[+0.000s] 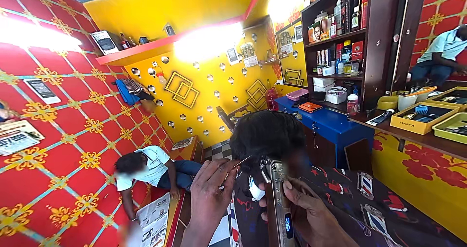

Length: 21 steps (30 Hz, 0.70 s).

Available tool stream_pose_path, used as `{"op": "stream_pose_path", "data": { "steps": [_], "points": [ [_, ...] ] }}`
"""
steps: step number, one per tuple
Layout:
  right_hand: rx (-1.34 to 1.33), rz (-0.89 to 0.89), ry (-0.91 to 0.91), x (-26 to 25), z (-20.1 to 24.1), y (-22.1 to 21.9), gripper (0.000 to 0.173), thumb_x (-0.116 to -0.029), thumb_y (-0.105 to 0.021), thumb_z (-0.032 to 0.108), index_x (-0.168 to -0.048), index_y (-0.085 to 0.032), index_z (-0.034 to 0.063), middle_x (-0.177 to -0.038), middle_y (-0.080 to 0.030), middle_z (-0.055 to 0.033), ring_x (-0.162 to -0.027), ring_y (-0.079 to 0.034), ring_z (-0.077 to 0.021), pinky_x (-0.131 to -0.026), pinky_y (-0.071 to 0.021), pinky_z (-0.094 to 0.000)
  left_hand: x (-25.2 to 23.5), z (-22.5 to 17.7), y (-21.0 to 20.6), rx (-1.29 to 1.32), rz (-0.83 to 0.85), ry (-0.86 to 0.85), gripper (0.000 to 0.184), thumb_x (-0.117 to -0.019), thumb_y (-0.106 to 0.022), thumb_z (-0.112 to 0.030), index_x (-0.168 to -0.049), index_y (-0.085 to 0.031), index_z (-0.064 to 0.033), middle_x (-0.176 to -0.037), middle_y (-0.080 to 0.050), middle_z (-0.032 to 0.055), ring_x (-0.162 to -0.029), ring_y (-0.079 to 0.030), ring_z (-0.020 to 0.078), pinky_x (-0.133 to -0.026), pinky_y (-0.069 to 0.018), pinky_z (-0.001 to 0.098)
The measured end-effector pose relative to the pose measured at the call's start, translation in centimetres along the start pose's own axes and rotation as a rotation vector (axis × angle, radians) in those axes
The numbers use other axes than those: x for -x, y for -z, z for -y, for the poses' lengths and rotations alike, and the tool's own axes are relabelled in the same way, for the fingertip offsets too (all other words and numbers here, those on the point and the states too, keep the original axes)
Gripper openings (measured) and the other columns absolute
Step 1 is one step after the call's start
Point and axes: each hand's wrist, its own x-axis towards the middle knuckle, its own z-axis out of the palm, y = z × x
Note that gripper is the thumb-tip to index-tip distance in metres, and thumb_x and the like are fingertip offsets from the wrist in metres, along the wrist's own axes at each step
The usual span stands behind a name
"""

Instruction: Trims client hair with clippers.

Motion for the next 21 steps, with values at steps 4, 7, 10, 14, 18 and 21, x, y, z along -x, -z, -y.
{"op": "stream_pose_path", "data": {
  "steps": [4, 7, 10, 14, 18, 21],
  "points": [
    [0.280, 0.171, -0.016, 1.4, -0.4, -0.3, 0.052, -0.0983, -0.068, 0.020, -0.143, -0.048, 0.0022, -0.126, -0.063, -0.0235, -0.107, -0.068, -0.0373, -0.091, -0.0591, -0.0556, 0.0, 0.0, -0.3, 0.033, 0.016, 0.008, 0.017, -0.0947, -0.069, -0.023, -0.105, -0.081, -0.0159, -0.101, -0.073, -0.0033, -0.093, -0.068, 0.0080, -0.083, -0.0574, 0.0270],
    [0.575, 0.262, -0.106, 3.7, 0.2, -0.6, 0.051, -0.0987, -0.068, 0.017, -0.143, -0.050, 0.0018, -0.118, -0.069, -0.0144, -0.101, -0.070, -0.0250, -0.088, -0.0605, -0.0435, 1.3, 0.1, -1.0, 0.172, -0.034, 0.019, 0.014, -0.0967, -0.071, -0.019, -0.108, -0.079, -0.0171, -0.105, -0.075, 0.0005, -0.101, -0.071, 0.0172, -0.090, -0.0574, 0.0384],
    [0.647, 0.191, -0.069, 6.0, 3.0, 0.2, 0.045, -0.0987, -0.068, 0.019, -0.139, -0.056, 0.0037, -0.114, -0.071, -0.0123, -0.095, -0.072, -0.0228, -0.083, -0.0617, -0.0422, 4.5, 1.1, -0.5, 0.074, -0.170, -0.037, 0.019, -0.0951, -0.072, -0.020, -0.113, -0.077, -0.0182, -0.108, -0.075, 0.0020, -0.100, -0.071, 0.0180, -0.086, -0.0574, 0.0364],
    [0.888, -0.150, 0.090, 7.5, 7.8, 2.5, 0.048, -0.0970, -0.071, 0.031, -0.137, -0.060, 0.0070, -0.106, -0.071, -0.0117, -0.083, -0.072, -0.0277, -0.068, -0.0646, -0.0473, 4.2, -1.6, 1.6, -0.039, -0.062, -0.038, 0.015, -0.0957, -0.071, -0.016, -0.109, -0.079, -0.0163, -0.103, -0.076, 0.0028, -0.095, -0.069, 0.0164, -0.085, -0.0534, 0.0345],
    [1.455, -0.439, 0.034, 6.3, 8.9, 4.1, 0.055, -0.0891, -0.071, 0.059, -0.134, -0.064, 0.0286, -0.109, -0.072, 0.0089, -0.092, -0.070, -0.0084, -0.077, -0.0616, -0.0358, 2.3, -2.7, 1.0, -0.154, 0.097, -0.041, 0.020, -0.0978, -0.067, -0.021, -0.114, -0.079, -0.0260, -0.105, -0.075, -0.0020, -0.092, -0.068, 0.0169, -0.078, -0.0524, 0.0363],
    [1.442, -0.389, -0.025, 5.2, 9.1, 4.0, 0.053, -0.0890, -0.070, 0.061, -0.131, -0.066, 0.0285, -0.108, -0.072, 0.0081, -0.093, -0.069, -0.0081, -0.078, -0.0609, -0.0354, 0.2, -3.7, 0.9, -0.245, 0.107, -0.145, 0.022, -0.0961, -0.064, -0.018, -0.111, -0.079, -0.0243, -0.102, -0.073, -0.0015, -0.086, -0.064, 0.0153, -0.073, -0.0508, 0.0328]
  ]
}}
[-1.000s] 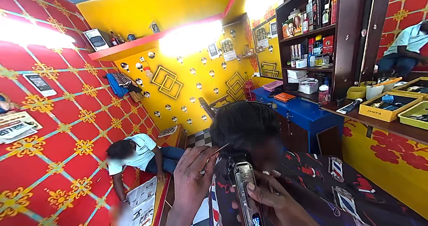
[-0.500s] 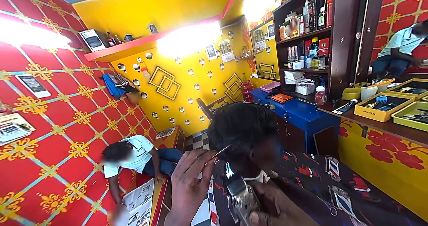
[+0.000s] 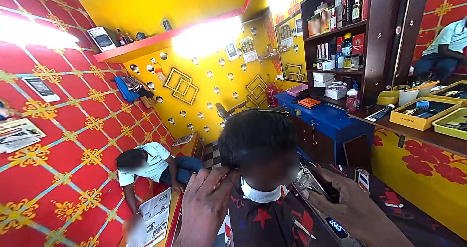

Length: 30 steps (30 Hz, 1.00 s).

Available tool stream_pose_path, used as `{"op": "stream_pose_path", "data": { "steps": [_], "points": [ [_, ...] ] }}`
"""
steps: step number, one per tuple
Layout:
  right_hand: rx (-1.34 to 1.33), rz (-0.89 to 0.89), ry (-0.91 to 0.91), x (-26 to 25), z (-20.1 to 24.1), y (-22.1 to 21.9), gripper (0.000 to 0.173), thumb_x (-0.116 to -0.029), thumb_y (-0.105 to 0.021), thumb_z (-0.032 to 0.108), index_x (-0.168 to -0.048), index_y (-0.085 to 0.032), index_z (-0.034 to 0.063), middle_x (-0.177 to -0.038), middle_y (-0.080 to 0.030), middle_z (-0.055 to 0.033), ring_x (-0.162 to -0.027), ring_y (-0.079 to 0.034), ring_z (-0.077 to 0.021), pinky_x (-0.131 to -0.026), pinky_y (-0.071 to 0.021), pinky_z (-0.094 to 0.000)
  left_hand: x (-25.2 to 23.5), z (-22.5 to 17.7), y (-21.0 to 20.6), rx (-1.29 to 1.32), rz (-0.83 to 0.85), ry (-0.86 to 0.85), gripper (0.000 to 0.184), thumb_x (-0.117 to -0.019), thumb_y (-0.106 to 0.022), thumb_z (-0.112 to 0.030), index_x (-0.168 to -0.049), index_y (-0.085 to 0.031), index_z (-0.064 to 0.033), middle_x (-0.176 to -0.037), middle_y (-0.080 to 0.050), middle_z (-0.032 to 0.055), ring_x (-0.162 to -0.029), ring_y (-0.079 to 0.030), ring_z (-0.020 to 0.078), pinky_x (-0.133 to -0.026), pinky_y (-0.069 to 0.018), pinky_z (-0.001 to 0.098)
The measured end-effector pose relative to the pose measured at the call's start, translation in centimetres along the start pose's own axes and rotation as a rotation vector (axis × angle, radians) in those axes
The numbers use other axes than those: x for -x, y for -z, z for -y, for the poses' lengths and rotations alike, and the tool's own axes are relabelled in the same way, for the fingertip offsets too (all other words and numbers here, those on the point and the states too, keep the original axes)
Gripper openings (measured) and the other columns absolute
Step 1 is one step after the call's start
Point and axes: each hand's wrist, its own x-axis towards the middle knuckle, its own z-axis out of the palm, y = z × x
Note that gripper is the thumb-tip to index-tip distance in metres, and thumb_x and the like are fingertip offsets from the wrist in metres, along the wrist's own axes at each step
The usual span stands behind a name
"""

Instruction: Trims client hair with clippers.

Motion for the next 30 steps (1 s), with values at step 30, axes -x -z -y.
{"op": "stream_pose_path", "data": {
  "steps": [30],
  "points": [
    [0.646, -0.011, 0.799, -0.6, 4.3, -3.2, 0.066, -0.0947, -0.060, 0.059, -0.146, -0.055, 0.0179, -0.120, -0.070, -0.0082, -0.101, -0.071, -0.0241, -0.078, -0.0608, -0.0419, -1.9, 0.6, -0.7, 0.165, -0.145, 0.116, 0.017, -0.0938, -0.069, -0.023, -0.101, -0.082, -0.0162, -0.100, -0.074, -0.0020, -0.089, -0.066, 0.0093, -0.078, -0.0542, 0.0263]
  ]
}}
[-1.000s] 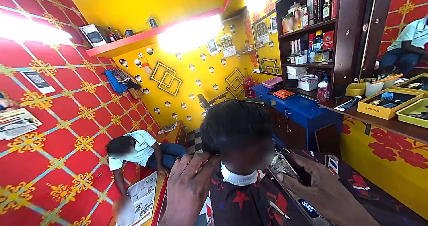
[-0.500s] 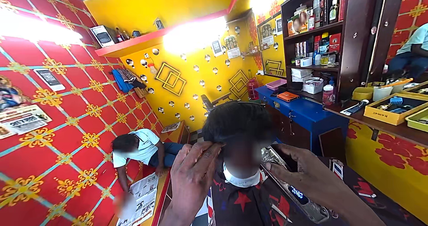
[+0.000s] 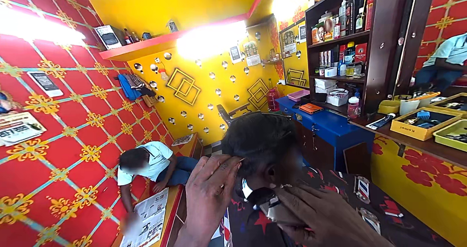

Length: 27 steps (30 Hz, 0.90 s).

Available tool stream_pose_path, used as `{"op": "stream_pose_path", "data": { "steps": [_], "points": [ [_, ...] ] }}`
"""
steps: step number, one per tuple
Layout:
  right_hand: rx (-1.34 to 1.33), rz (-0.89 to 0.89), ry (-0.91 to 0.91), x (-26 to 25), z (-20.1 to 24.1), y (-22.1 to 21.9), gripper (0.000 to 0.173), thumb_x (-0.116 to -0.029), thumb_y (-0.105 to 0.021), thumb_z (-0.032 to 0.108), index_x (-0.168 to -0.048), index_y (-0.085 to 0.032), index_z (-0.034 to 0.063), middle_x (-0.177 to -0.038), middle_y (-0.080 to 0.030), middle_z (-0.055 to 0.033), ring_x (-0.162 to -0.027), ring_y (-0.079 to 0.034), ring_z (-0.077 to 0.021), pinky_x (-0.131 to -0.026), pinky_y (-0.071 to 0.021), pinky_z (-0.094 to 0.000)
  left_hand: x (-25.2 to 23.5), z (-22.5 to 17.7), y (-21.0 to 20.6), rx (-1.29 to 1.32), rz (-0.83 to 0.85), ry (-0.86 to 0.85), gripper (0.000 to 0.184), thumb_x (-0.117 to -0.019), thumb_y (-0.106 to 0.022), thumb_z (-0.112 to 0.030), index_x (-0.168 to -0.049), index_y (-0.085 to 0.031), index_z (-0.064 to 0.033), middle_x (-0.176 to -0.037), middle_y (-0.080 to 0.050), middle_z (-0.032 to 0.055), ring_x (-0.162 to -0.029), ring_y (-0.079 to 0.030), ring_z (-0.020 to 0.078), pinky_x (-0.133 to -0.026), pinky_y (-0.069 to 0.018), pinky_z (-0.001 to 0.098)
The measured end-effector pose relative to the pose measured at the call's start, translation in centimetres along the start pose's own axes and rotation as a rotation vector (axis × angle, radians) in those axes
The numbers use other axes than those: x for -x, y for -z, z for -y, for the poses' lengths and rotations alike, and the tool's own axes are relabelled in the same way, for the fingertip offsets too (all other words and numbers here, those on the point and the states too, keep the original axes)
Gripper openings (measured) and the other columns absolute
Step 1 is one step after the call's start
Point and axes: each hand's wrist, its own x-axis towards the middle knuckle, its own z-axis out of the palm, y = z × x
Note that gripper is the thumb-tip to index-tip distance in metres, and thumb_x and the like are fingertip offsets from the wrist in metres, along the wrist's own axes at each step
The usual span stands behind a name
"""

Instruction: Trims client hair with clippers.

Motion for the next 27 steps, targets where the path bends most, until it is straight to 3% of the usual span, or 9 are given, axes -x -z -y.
{"op": "stream_pose_path", "data": {
  "steps": [3, 5, 7, 10, 19, 24, 27],
  "points": [
    [-0.214, -0.013, -0.386, 1.9, -1.6, -0.1, 0.065, -0.0886, -0.068, 0.061, -0.139, -0.063, 0.0211, -0.120, -0.071, 0.0005, -0.105, -0.069, -0.0134, -0.087, -0.0601, -0.0401, -0.1, 0.0, 0.0, 0.013, 0.004, -0.005, 0.016, -0.0939, -0.069, -0.023, -0.101, -0.082, -0.0160, -0.101, -0.074, -0.0022, -0.091, -0.066, 0.0090, -0.080, -0.0542, 0.0261],
    [-0.430, 0.024, -0.618, 2.0, -2.8, 0.5, 0.055, -0.0905, -0.068, 0.060, -0.135, -0.066, 0.0270, -0.111, -0.072, 0.0081, -0.096, -0.069, -0.0057, -0.082, -0.0608, -0.0349, -0.1, 0.0, 0.0, 0.012, 0.010, -0.007, 0.017, -0.0940, -0.069, -0.023, -0.101, -0.082, -0.0156, -0.101, -0.074, -0.0021, -0.092, -0.066, 0.0089, -0.080, -0.0541, 0.0259],
    [-0.631, 0.095, -0.754, 1.7, -3.8, 1.3, 0.049, -0.0914, -0.066, 0.062, -0.127, -0.069, 0.0287, -0.104, -0.073, 0.0077, -0.090, -0.069, -0.0075, -0.078, -0.0600, -0.0356, -0.1, -0.1, 0.0, 0.013, 0.019, -0.008, 0.017, -0.0939, -0.069, -0.023, -0.101, -0.082, -0.0152, -0.101, -0.073, -0.0017, -0.092, -0.066, 0.0090, -0.080, -0.0546, 0.0261],
    [-0.717, 0.155, -0.787, 0.6, -4.1, 2.0, 0.047, -0.0909, -0.065, 0.063, -0.121, -0.071, 0.0270, -0.099, -0.072, 0.0057, -0.087, -0.069, -0.0094, -0.076, -0.0586, -0.0347, -0.1, -0.2, 0.1, 0.007, 0.021, -0.002, 0.017, -0.0937, -0.068, -0.023, -0.101, -0.082, -0.0151, -0.101, -0.073, -0.0014, -0.091, -0.066, 0.0092, -0.080, -0.0549, 0.0264],
    [-0.645, 0.156, -0.735, -3.0, -2.0, 3.6, 0.045, -0.0882, -0.065, 0.063, -0.115, -0.072, 0.0271, -0.094, -0.072, 0.0098, -0.084, -0.068, -0.0036, -0.072, -0.0576, -0.0275, -0.2, 0.0, 0.1, 0.012, 0.022, 0.009, 0.018, -0.0937, -0.068, -0.024, -0.101, -0.082, -0.0150, -0.102, -0.074, -0.0016, -0.093, -0.066, 0.0092, -0.080, -0.0544, 0.0262],
    [-0.479, 0.043, -0.585, -2.1, -1.6, 2.8, 0.051, -0.0910, -0.066, 0.060, -0.128, -0.069, 0.0258, -0.104, -0.073, 0.0117, -0.089, -0.068, -0.0010, -0.076, -0.0594, -0.0272, -0.1, 0.2, 0.0, 0.022, 0.024, 0.019, 0.018, -0.0938, -0.068, -0.023, -0.102, -0.082, -0.0149, -0.101, -0.073, -0.0019, -0.093, -0.066, 0.0089, -0.081, -0.0551, 0.0259],
    [-0.505, 0.103, -0.718, -0.2, -3.0, 2.3, 0.047, -0.0907, -0.064, 0.063, -0.124, -0.070, 0.0305, -0.103, -0.073, 0.0108, -0.087, -0.069, -0.0046, -0.075, -0.0595, -0.0328, 0.0, 0.3, 0.0, 0.030, 0.023, 0.020, 0.017, -0.0947, -0.068, -0.024, -0.101, -0.082, -0.0155, -0.101, -0.073, -0.0025, -0.094, -0.067, 0.0083, -0.081, -0.0559, 0.0262]
  ]
}}
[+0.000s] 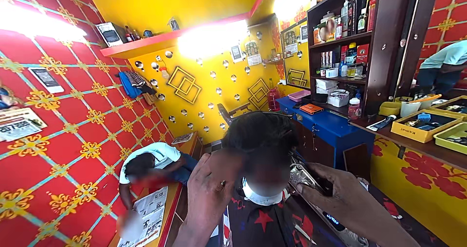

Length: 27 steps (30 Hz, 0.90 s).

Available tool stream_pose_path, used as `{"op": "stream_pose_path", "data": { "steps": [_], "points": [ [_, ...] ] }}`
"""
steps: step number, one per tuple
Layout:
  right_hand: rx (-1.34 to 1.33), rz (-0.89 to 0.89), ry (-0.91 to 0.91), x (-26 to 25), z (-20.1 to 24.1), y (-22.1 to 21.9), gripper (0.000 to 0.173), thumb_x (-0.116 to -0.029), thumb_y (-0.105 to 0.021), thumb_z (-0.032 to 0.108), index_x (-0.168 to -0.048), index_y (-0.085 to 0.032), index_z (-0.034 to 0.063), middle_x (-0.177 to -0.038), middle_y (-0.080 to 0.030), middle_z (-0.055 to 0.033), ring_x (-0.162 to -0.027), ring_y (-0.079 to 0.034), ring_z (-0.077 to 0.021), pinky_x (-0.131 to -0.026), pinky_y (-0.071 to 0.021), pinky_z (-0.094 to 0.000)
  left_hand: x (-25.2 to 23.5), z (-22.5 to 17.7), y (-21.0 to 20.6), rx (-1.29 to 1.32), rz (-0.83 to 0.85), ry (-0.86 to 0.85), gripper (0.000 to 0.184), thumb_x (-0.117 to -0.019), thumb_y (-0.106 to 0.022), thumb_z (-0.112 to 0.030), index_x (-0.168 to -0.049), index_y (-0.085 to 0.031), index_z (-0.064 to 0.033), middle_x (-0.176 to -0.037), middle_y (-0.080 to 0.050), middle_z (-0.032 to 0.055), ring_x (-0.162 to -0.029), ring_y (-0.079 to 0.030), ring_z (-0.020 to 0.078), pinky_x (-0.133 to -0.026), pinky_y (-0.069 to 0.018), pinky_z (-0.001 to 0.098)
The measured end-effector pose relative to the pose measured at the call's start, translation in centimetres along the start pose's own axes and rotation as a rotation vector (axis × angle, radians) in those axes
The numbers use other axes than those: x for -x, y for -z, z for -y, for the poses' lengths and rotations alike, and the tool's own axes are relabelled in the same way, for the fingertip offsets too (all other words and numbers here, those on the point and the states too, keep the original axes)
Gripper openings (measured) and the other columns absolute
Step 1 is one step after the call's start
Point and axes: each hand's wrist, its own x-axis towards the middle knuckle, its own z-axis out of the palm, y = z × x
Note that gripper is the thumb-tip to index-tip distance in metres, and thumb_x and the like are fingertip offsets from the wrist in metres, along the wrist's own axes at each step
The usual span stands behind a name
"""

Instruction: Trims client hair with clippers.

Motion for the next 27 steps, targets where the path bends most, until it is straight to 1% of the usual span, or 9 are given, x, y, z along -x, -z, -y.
{"op": "stream_pose_path", "data": {
  "steps": [6, 10, 13, 17, 19, 22, 24, 25, 27],
  "points": [
    [-0.152, 0.064, -0.055, -0.7, 1.4, 0.2, 0.044, -0.0901, -0.066, 0.061, -0.118, -0.072, 0.0270, -0.096, -0.073, 0.0080, -0.083, -0.069, -0.0069, -0.072, -0.0584, -0.0306, 0.1, 0.0, 0.0, -0.004, -0.004, -0.001, 0.017, -0.0939, -0.068, -0.024, -0.101, -0.082, -0.0153, -0.102, -0.074, -0.0020, -0.095, -0.067, 0.0088, -0.082, -0.0554, 0.0262],
    [-0.303, -0.045, 0.128, -0.7, 2.9, -0.8, 0.044, -0.0927, -0.068, 0.053, -0.123, -0.071, 0.0223, -0.099, -0.074, 0.0054, -0.085, -0.071, -0.0085, -0.073, -0.0603, -0.0275, 0.1, 0.1, -0.2, 0.003, -0.005, 0.006, 0.017, -0.0938, -0.068, -0.023, -0.101, -0.082, -0.0149, -0.102, -0.073, -0.0015, -0.094, -0.067, 0.0085, -0.082, -0.0556, 0.0258],
    [-0.641, 0.018, 0.179, 0.1, 0.6, -1.4, 0.043, -0.0999, -0.067, 0.036, -0.134, -0.063, 0.0091, -0.110, -0.070, -0.0105, -0.096, -0.071, -0.0243, -0.082, -0.0632, -0.0420, 0.1, 0.2, -0.2, 0.008, -0.002, 0.014, 0.017, -0.0939, -0.068, -0.023, -0.102, -0.081, -0.0157, -0.101, -0.072, -0.0028, -0.094, -0.066, 0.0079, -0.081, -0.0553, 0.0257],
    [-1.175, 0.347, -0.146, 1.8, -2.2, -1.5, 0.037, -0.1060, -0.056, 0.026, -0.132, -0.060, 0.0005, -0.122, -0.066, -0.0248, -0.104, -0.070, -0.0393, -0.087, -0.0606, -0.0586, 0.1, 0.1, -0.2, 0.012, -0.001, 0.009, 0.017, -0.0935, -0.068, -0.023, -0.101, -0.082, -0.0155, -0.102, -0.073, -0.0022, -0.096, -0.067, 0.0081, -0.083, -0.0563, 0.0256],
    [-1.315, 0.434, -0.206, 2.5, -2.8, -1.6, 0.036, -0.1060, -0.055, 0.029, -0.131, -0.061, 0.0032, -0.126, -0.065, -0.0255, -0.106, -0.070, -0.0408, -0.086, -0.0602, -0.0600, 0.3, 0.1, -0.3, 0.042, -0.003, 0.018, 0.017, -0.0937, -0.068, -0.023, -0.100, -0.081, -0.0151, -0.102, -0.073, -0.0025, -0.095, -0.067, 0.0079, -0.083, -0.0563, 0.0259],
    [-1.490, 0.464, -0.066, 3.7, -3.9, -1.6, 0.043, -0.1049, -0.056, 0.036, -0.137, -0.059, 0.0065, -0.131, -0.062, -0.0245, -0.106, -0.069, -0.0388, -0.086, -0.0604, -0.0581, 1.0, -0.3, 0.0, 0.223, -0.107, 0.083, 0.015, -0.0944, -0.071, -0.022, -0.106, -0.079, -0.0164, -0.103, -0.071, -0.0039, -0.093, -0.067, 0.0080, -0.080, -0.0587, 0.0253],
    [-1.678, 0.407, 0.084, 4.7, -3.6, -1.9, 0.055, -0.1024, -0.056, 0.045, -0.145, -0.054, 0.0106, -0.134, -0.062, -0.0173, -0.110, -0.068, -0.0310, -0.089, -0.0607, -0.0506, 2.3, -0.7, 0.6, 0.240, -0.225, 0.110, 0.014, -0.0969, -0.070, -0.025, -0.110, -0.074, -0.0218, -0.105, -0.071, -0.0064, -0.097, -0.068, 0.0081, -0.082, -0.0596, 0.0255],
    [-1.760, 0.352, 0.145, 5.1, -3.2, -2.1, 0.059, -0.1010, -0.057, 0.046, -0.147, -0.054, 0.0097, -0.133, -0.063, -0.0160, -0.113, -0.068, -0.0311, -0.094, -0.0584, -0.0521, 3.3, -0.7, 0.7, 0.219, -0.238, 0.108, 0.013, -0.0985, -0.068, -0.027, -0.111, -0.071, -0.0237, -0.105, -0.069, -0.0075, -0.100, -0.067, 0.0077, -0.084, -0.0583, 0.0252],
    [-1.698, 0.194, 0.146, 5.9, -2.7, -2.0, 0.053, -0.0990, -0.062, 0.042, -0.141, -0.058, 0.0098, -0.129, -0.066, -0.0166, -0.110, -0.070, -0.0356, -0.094, -0.0578, -0.0584, 6.0, -0.9, 0.6, 0.212, -0.105, 0.118, 0.013, -0.1011, -0.064, -0.028, -0.111, -0.070, -0.0241, -0.107, -0.070, -0.0062, -0.104, -0.067, 0.0098, -0.091, -0.0569, 0.0298]
  ]
}}
